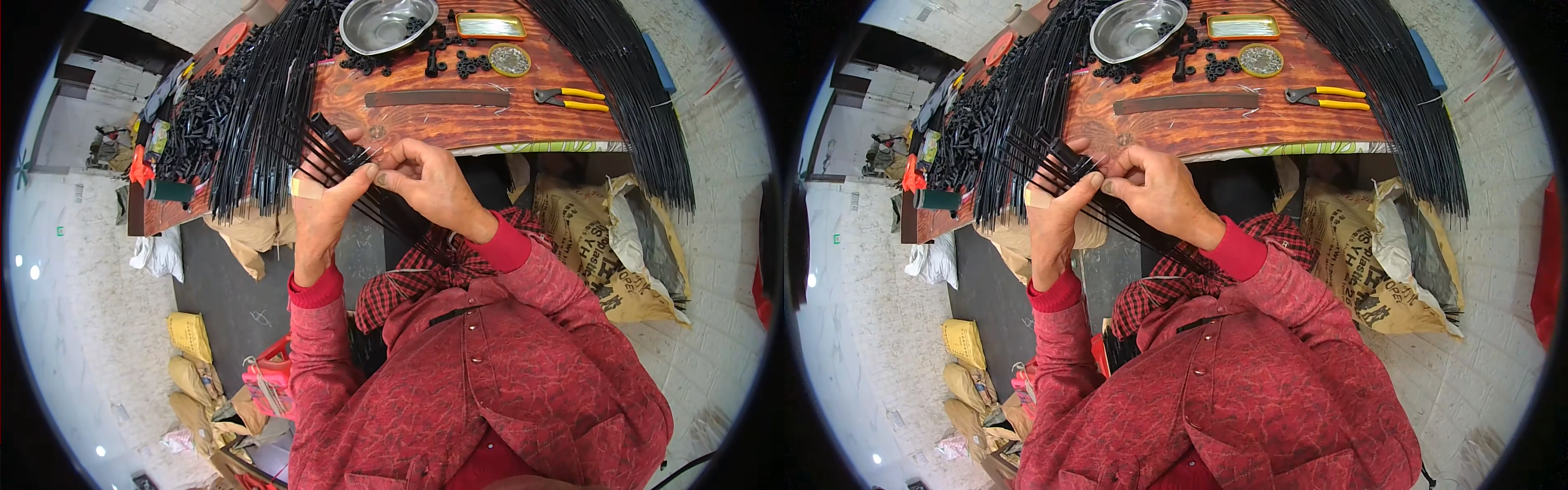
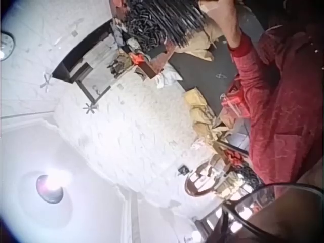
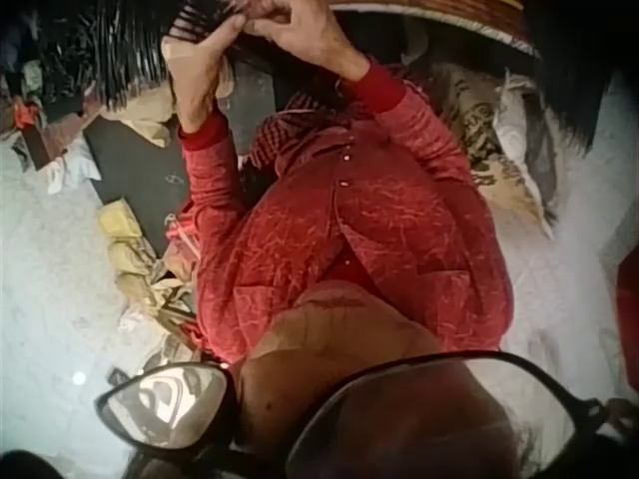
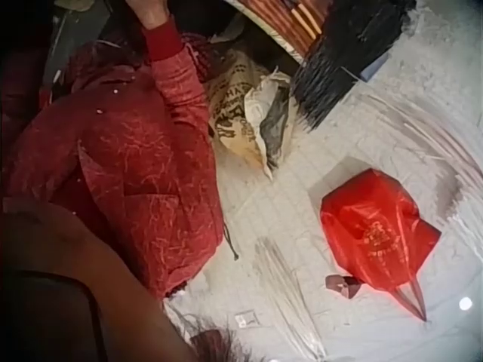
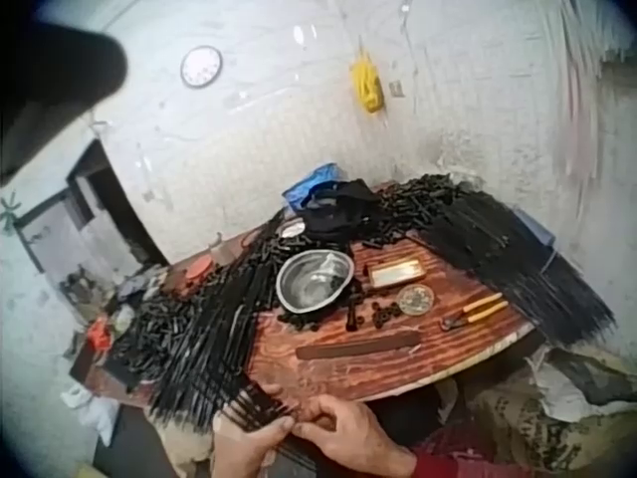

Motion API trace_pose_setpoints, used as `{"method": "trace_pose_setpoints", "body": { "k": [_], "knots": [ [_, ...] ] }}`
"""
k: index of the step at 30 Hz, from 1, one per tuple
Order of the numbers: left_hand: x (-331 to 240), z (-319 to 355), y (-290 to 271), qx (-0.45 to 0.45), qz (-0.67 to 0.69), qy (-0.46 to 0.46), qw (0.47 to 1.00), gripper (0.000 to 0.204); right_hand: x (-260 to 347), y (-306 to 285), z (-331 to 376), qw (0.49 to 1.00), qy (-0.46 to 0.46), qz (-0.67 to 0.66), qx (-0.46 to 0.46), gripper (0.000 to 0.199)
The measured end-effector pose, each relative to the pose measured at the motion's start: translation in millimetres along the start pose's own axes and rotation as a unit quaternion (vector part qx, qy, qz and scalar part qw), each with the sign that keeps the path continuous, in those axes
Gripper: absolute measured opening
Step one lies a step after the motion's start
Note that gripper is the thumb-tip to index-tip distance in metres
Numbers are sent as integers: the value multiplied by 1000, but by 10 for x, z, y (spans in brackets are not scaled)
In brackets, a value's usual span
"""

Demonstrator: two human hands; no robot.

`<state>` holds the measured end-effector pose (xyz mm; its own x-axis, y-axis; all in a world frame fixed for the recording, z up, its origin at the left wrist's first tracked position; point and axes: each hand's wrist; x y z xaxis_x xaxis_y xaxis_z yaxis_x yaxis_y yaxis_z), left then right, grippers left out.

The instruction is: Manually attaching small components to black rods and using pliers to secure or trim them.

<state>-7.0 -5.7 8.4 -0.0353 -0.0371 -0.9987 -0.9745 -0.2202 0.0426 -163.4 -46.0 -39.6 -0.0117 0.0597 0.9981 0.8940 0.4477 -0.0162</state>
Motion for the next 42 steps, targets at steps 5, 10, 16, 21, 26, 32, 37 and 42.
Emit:
{"method": "trace_pose_setpoints", "body": {
  "k": [5, 10, 16, 21, 26, 32, 37, 42],
  "knots": [
    [16, 21, -55, 2, 8, -8, 1000, 42, -59, 39, 40, 999, -40, -16, -4, 20],
    [-32, 34, -133, 37, 28, -9, 999, 42, -92, 23, 28, 997, -34, -62, 36, 23],
    [-89, 80, -149, 64, 63, -18, 996, 40, -52, 58, 38, 997, -38, -56, 24, 23],
    [-196, 122, -156, 85, 52, -27, 995, 47, 89, 56, 129, 997, -69, -14, -11, 23],
    [-80, 81, -205, 84, 69, -29, 994, 50, -12, 101, 100, 998, -58, -14, -10, 20],
    [25, 16, -202, 69, 56, -9, 996, 49, -32, 190, 120, 984, -129, -24, -118, 16],
    [27, 41, -214, 73, 67, 6, 995, 45, 12, 159, 149, 978, -168, 10, -125, 14],
    [-26, 65, -165, 45, 4, 15, 999, 42, 58, 144, 179, 973, -171, 68, -137, 13]
  ]
}}
Point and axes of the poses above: each hand's wrist, its own z-axis away from the middle knuckle, its own y-axis out of the palm, x = y × z, and after that the axes turned 5 degrees about z, right-handed
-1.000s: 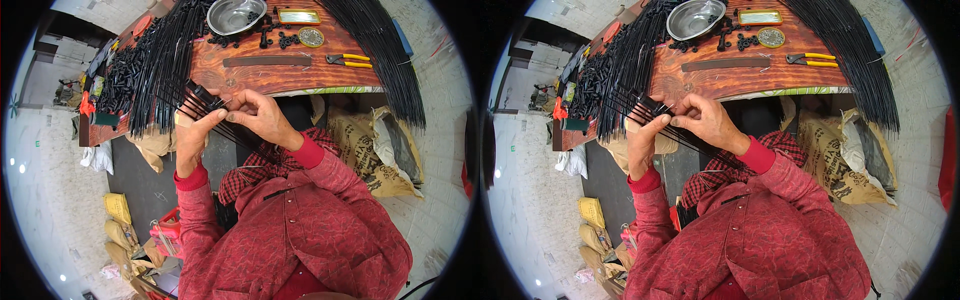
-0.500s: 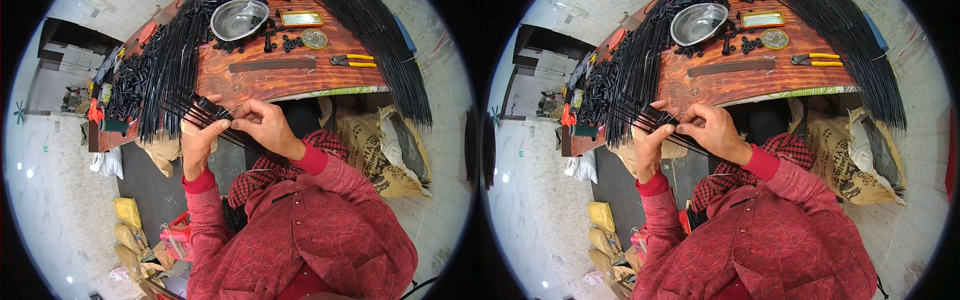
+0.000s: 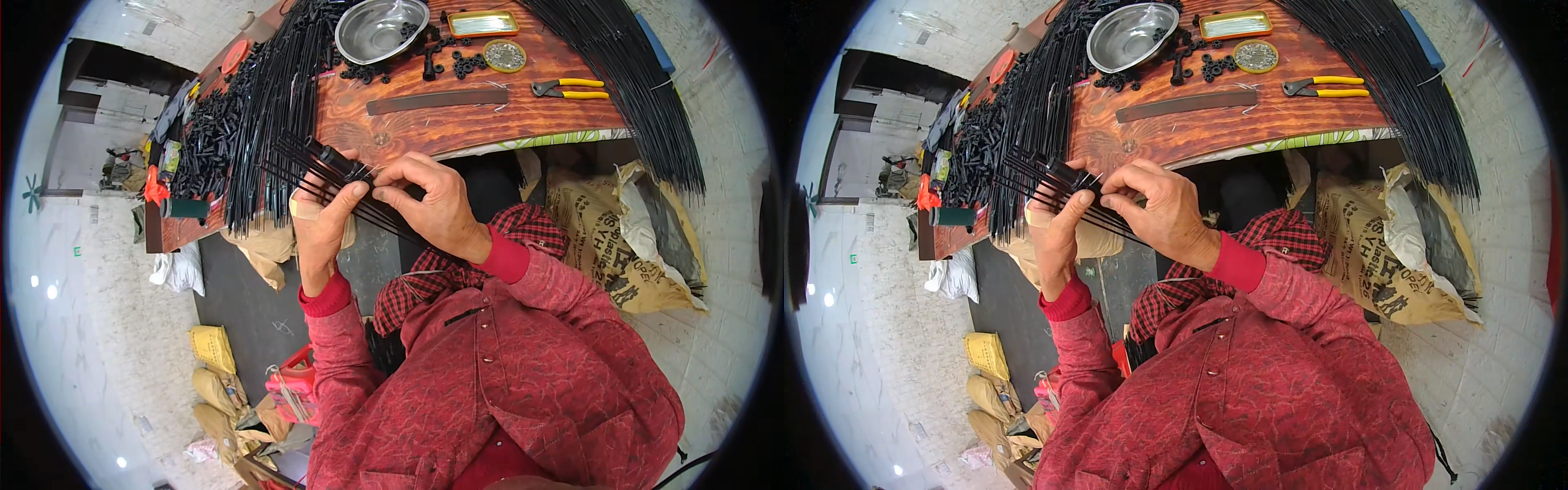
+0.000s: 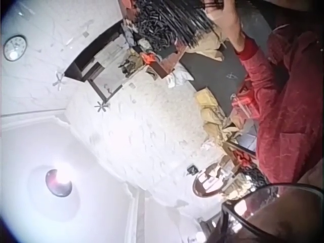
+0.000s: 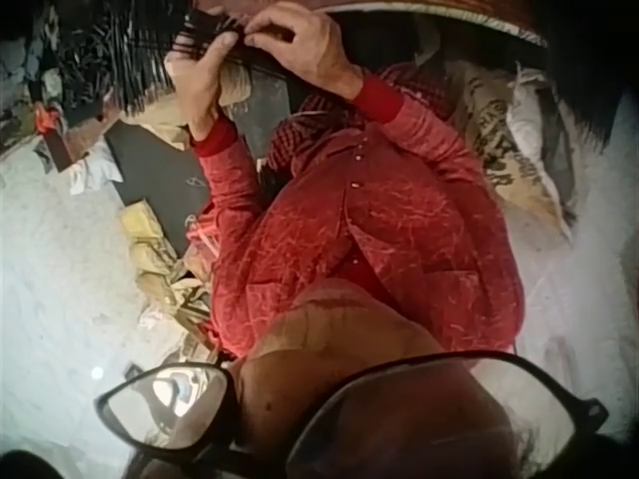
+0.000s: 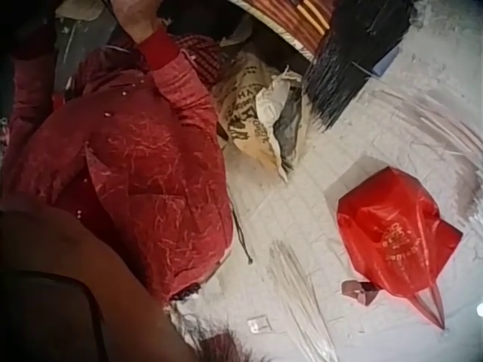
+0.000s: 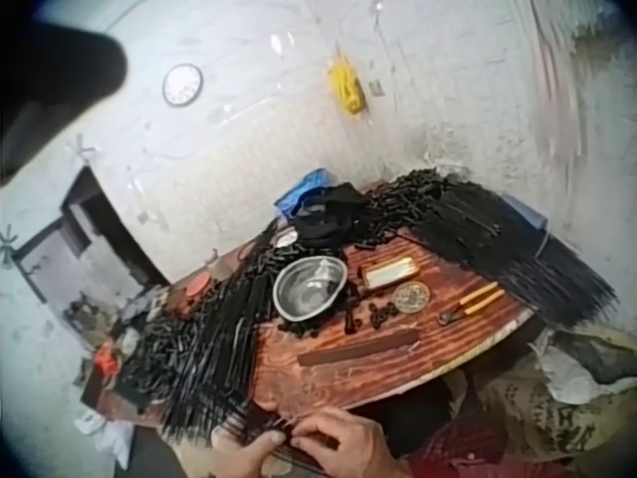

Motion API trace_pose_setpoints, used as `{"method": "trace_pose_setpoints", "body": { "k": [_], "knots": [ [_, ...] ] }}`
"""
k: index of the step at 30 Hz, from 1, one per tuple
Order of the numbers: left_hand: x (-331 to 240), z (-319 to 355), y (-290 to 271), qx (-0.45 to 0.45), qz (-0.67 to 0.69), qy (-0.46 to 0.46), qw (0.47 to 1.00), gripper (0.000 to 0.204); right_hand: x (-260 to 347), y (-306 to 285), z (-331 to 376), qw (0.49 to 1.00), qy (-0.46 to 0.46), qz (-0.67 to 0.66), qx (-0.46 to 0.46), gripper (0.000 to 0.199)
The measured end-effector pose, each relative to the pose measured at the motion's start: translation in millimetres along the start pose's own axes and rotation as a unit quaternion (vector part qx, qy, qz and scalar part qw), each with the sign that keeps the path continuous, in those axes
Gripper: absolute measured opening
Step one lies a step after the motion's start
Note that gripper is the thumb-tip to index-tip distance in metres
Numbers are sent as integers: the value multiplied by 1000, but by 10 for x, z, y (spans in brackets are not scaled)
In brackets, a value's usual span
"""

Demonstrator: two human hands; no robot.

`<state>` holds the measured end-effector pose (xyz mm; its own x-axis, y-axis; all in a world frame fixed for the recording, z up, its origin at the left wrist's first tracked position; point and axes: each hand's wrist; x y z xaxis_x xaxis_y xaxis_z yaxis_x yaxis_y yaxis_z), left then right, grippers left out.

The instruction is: Manually attaching small components to black rods and using pliers to secure or trim them.

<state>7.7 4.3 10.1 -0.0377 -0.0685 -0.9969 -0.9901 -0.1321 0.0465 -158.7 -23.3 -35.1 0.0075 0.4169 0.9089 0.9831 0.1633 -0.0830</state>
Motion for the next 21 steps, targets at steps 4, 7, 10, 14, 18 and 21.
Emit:
{"method": "trace_pose_setpoints", "body": {
  "k": [4, 7, 10, 14, 18, 21],
  "knots": [
    [11, -14, 16, 10, 8, 12, 1000, 40, 24, -3, -7, 1000, -5, 23, -4, 13],
    [31, -30, -6, 21, 11, 19, 1000, 40, 15, -15, -14, 998, -28, 49, 5, 13],
    [16, -26, 0, 23, 1, 20, 1000, 40, -2, -16, -26, 999, -25, 40, 9, 12],
    [-4, -26, -16, 27, -5, 6, 1000, 40, -62, 25, -41, 998, -46, 25, -22, 8],
    [-43, -14, -5, 33, -9, -1, 999, 41, -49, 6, -31, 1000, 0, -4, -2, 9],
    [-79, 18, 16, 23, -25, -13, 999, 43, -15, -11, -6, 1000, 17, -3, 2, 13]
  ]
}}
Point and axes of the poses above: each hand's wrist, its own z-axis away from the middle knuckle, its own y-axis out of the palm, x = y × z, and after that the axes turned 5 degrees about z, right-handed
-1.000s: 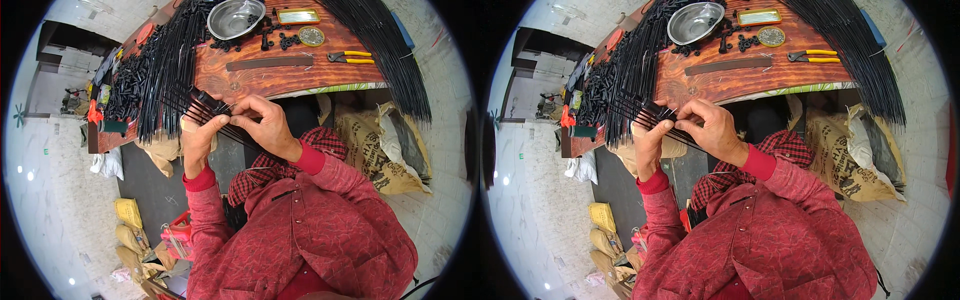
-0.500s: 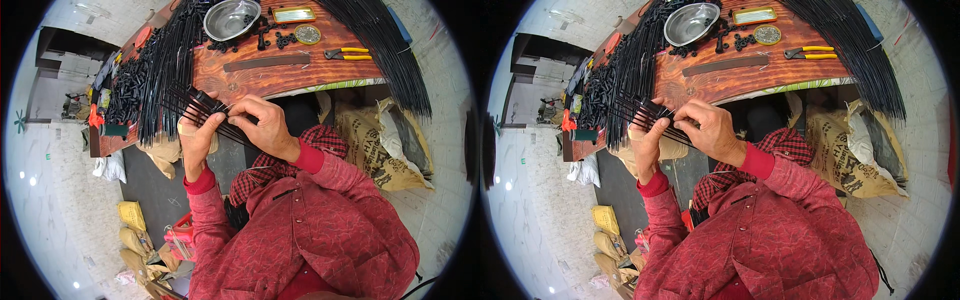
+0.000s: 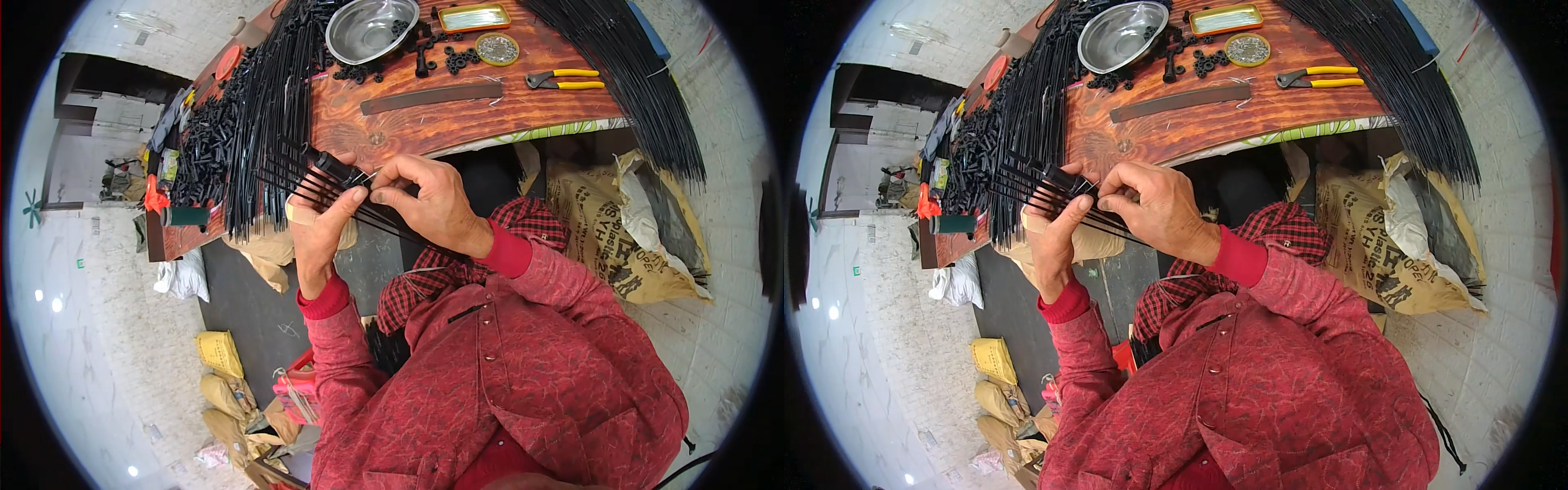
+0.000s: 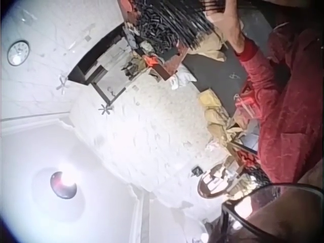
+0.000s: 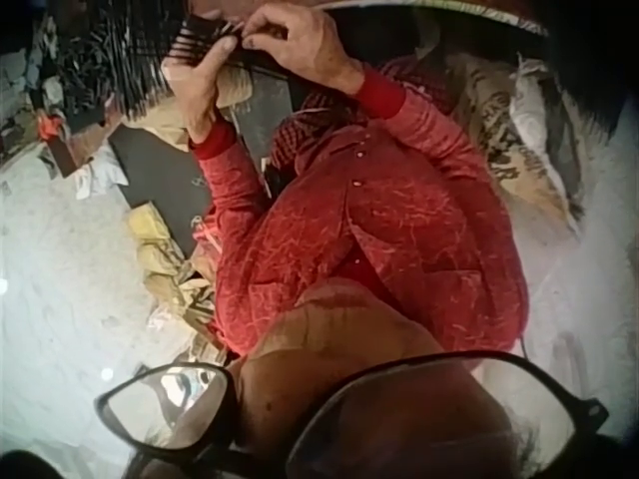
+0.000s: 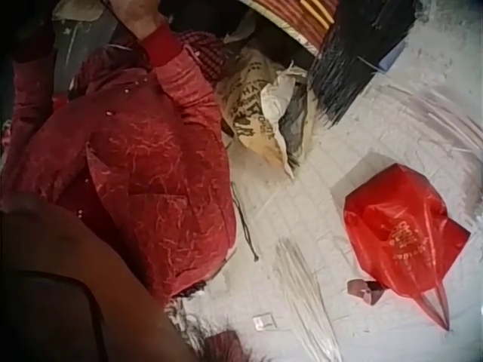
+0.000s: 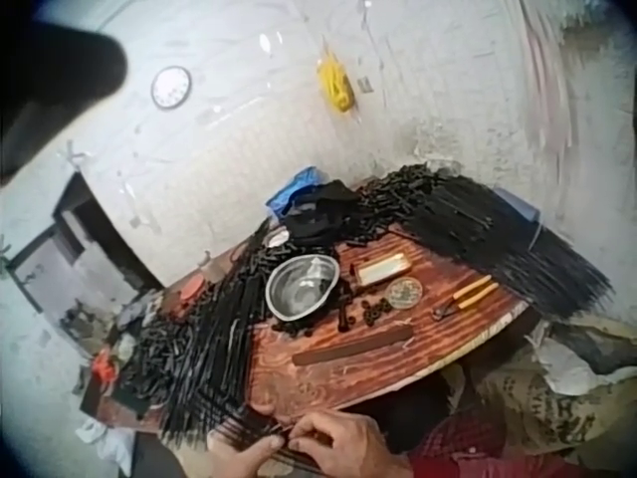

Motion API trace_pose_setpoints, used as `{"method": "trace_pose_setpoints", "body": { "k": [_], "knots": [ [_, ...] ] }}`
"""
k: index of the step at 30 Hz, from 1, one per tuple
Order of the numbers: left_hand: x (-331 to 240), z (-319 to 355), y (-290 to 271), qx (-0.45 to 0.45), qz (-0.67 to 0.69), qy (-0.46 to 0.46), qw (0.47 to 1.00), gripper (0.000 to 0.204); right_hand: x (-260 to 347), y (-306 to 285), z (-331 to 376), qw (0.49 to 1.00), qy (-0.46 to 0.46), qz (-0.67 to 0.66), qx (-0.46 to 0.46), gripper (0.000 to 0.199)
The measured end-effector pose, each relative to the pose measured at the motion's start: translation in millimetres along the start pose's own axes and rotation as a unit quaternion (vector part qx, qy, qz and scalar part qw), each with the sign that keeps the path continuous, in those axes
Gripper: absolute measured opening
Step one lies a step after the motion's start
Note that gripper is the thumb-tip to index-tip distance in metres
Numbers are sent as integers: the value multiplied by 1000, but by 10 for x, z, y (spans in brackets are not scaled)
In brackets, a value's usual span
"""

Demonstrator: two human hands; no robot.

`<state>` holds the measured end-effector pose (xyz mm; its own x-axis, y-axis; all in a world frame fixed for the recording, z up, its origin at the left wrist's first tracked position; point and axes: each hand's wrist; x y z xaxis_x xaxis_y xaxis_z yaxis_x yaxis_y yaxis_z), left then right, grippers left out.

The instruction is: Manually attaching small components to black rods and using pliers to secure or trim them.

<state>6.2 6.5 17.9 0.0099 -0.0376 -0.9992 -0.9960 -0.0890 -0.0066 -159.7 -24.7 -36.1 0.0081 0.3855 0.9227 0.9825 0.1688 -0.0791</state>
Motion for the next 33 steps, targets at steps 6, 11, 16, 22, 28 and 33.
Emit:
{"method": "trace_pose_setpoints", "body": {
  "k": [6, 11, 16, 22, 28, 33],
  "knots": [
    [-54, 73, 92, -23, -15, -15, 1000, 46, 24, -36, 19, 999, 38, 2, 18, 20],
    [-91, 115, 160, -47, -30, -14, 998, 42, 24, -27, 30, 999, 19, -22, 15, 20],
    [-73, 98, 246, -70, -47, -9, 996, 37, 17, -65, 19, 999, 26, 1, 44, 20],
    [-88, 58, 251, -56, -44, -14, 997, 37, 45, -148, 5, 996, 58, -8, 66, 18],
    [-83, 47, 228, -34, -41, -1, 999, 38, 10, -224, -20, 991, 62, -79, 89, 20],
    [-63, 55, 183, -9, -19, 11, 1000, 40, 182, -286, -60, 997, 26, -5, 78, 25]
  ]
}}
Point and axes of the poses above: each hand's wrist, its own z-axis away from the middle knuckle, its own y-axis out of the palm, x = y × z, and after that the axes turned 5 degrees about z, right-handed
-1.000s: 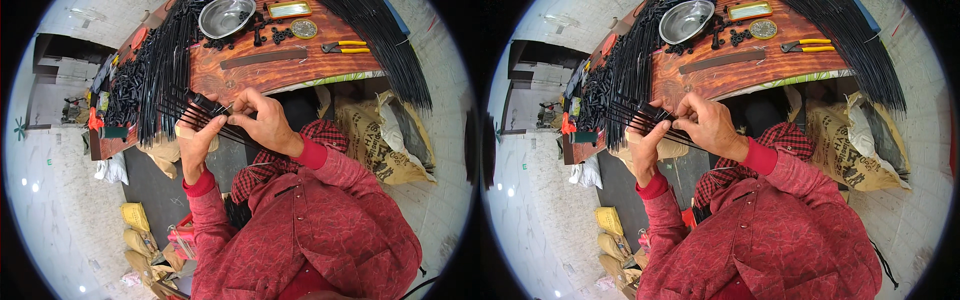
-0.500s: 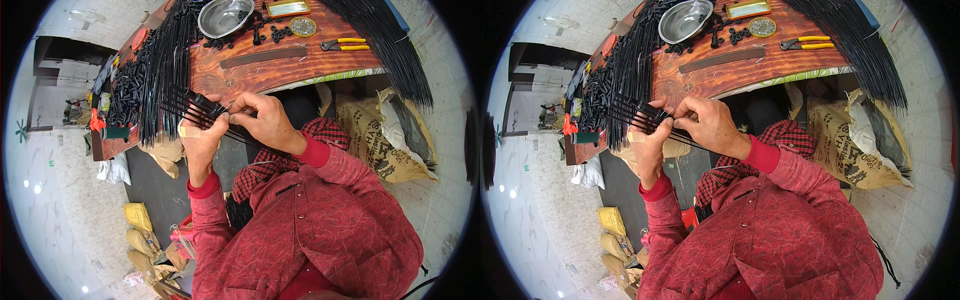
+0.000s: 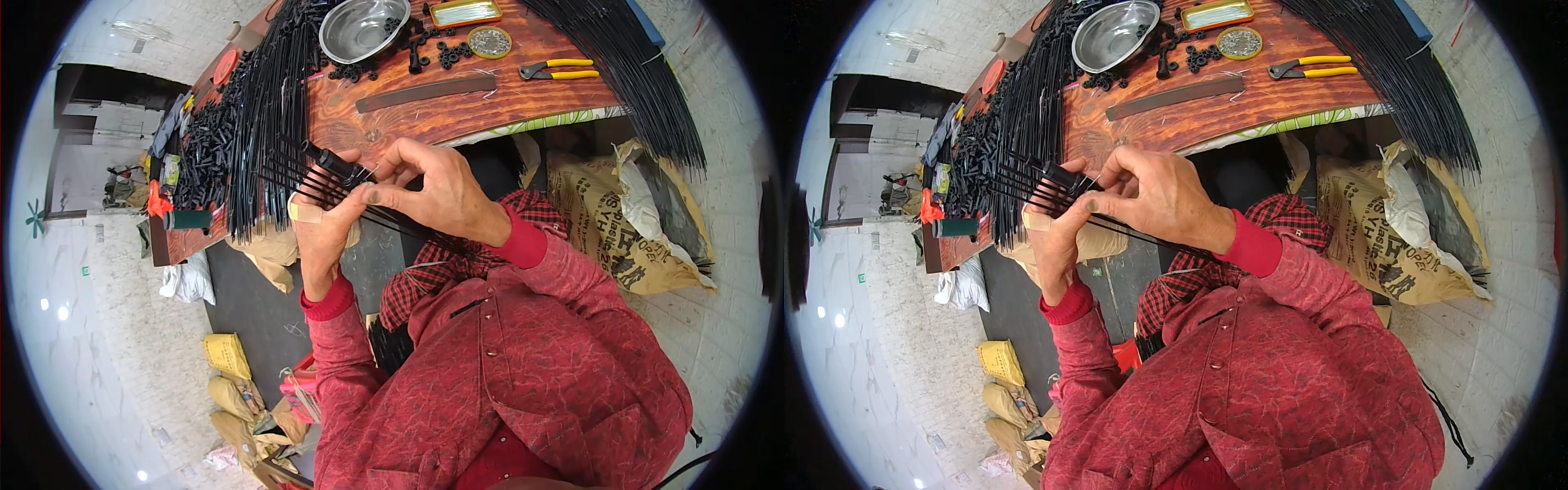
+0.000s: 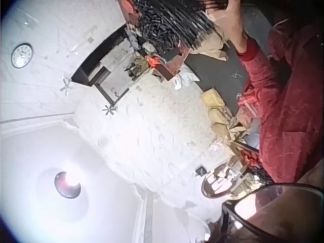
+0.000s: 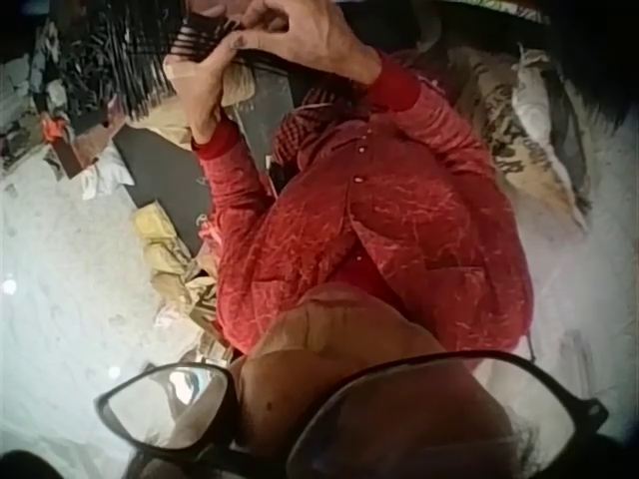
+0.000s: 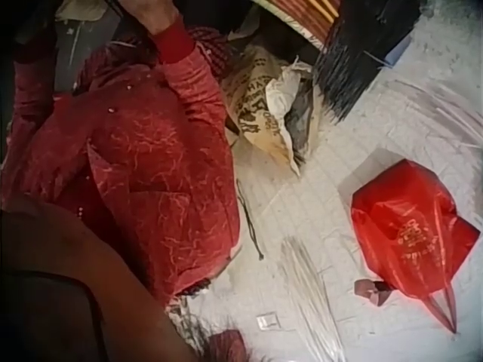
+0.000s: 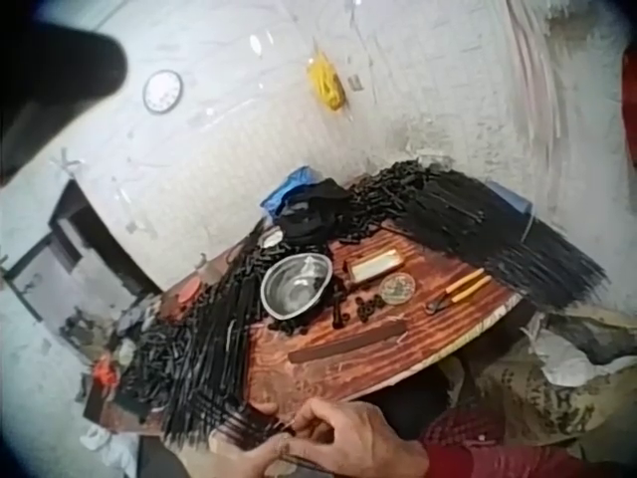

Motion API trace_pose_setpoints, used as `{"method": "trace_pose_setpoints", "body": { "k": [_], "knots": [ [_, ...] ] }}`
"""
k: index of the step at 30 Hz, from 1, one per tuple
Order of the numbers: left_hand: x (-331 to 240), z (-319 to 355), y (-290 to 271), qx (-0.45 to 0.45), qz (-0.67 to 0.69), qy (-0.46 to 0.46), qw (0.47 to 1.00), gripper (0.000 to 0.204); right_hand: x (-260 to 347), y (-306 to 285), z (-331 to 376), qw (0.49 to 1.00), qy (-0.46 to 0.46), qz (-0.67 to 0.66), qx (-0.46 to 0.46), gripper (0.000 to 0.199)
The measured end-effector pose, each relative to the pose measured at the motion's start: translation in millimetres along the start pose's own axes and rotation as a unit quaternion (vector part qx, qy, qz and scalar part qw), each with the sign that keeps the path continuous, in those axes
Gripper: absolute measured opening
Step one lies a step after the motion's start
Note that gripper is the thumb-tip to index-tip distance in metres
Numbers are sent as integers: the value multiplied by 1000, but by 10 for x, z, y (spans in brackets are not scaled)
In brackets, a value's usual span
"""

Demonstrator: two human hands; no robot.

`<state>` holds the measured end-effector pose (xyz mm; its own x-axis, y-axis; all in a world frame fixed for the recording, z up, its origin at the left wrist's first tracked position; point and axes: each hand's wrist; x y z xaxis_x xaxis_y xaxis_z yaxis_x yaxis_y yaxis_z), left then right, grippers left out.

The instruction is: Manually attaching small components to black rods and using pliers to secure or trim them.

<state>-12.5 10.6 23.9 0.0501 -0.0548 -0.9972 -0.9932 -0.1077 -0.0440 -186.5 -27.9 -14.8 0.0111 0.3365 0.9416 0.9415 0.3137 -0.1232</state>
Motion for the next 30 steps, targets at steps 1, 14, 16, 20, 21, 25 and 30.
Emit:
{"method": "trace_pose_setpoints", "body": {
  "k": [1, 14, 16, 20, 21, 25, 30],
  "knots": [
    [-8, 2, 6, 0, -1, 0, 1000, 40, 23, 3, -1, 999, -7, 52, -4, 25],
    [5, 8, -19, -3, -8, -3, 1000, 39, -18, 91, 52, 988, -51, 137, -54, 19],
    [4, 15, -30, -2, -7, -8, 1000, 40, -8, 108, 54, 986, -78, 128, -76, 20],
    [7, 20, -47, -1, -1, -7, 1000, 44, -67, 86, 50, 990, -95, 99, -44, 19],
    [17, 23, -57, -2, 7, -10, 1000, 45, -66, 93, 56, 994, -80, 66, -48, 18],
    [52, 17, -145, 4, -16, -8, 1000, 47, -63, 103, 73, 995, -81, 37, -32, 18],
    [54, -34, -93, 6, 18, -3, 1000, 48, -173, 145, 87, 996, -77, 27, -31, 17]
  ]
}}
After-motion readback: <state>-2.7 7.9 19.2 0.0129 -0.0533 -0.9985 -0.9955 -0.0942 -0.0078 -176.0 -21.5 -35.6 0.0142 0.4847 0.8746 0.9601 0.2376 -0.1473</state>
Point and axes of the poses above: each hand's wrist, its own z-axis away from the middle knuckle, its own y-axis out of the palm, x = y × z, and after that the axes turned 5 degrees about z, right-handed
